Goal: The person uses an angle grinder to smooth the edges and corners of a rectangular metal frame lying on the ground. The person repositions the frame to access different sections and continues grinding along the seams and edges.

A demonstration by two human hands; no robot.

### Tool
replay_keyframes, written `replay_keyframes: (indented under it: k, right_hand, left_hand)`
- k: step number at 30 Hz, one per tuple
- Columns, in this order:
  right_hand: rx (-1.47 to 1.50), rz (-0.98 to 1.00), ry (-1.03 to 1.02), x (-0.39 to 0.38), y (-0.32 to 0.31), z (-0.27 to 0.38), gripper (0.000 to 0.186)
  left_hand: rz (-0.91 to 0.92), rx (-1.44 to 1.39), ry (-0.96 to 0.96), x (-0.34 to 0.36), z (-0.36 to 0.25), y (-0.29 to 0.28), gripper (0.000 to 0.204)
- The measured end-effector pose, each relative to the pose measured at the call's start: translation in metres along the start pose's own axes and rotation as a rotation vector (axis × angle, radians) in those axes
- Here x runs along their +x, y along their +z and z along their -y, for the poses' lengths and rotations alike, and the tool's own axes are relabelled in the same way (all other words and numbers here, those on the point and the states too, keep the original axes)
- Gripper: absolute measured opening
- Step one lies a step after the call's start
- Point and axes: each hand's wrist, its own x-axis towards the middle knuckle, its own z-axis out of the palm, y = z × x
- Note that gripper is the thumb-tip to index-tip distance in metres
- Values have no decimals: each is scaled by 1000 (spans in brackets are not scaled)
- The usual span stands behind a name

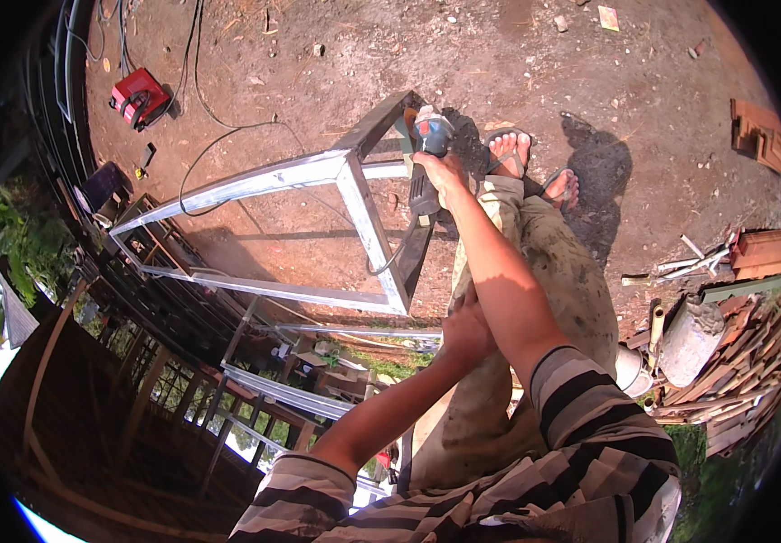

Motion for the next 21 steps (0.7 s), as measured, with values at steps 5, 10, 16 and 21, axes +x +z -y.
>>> replay_keyframes:
  k: [5,10,16,21]
  right_hand:
    - [-39,14,11,2,0,-5,49]
    - [-117,-63,-95,7,2,-3,52]
    - [-154,-123,-118,-12,8,7,52]
    - [-199,-64,-87,15,-5,-2,40]
  left_hand:
    - [-51,21,13,0,4,7,69]
    - [20,6,-16,-1,-2,-6,71]
    - [37,9,-26,-2,-2,-9,76]
    - [-26,-9,-15,0,-8,-12,77]
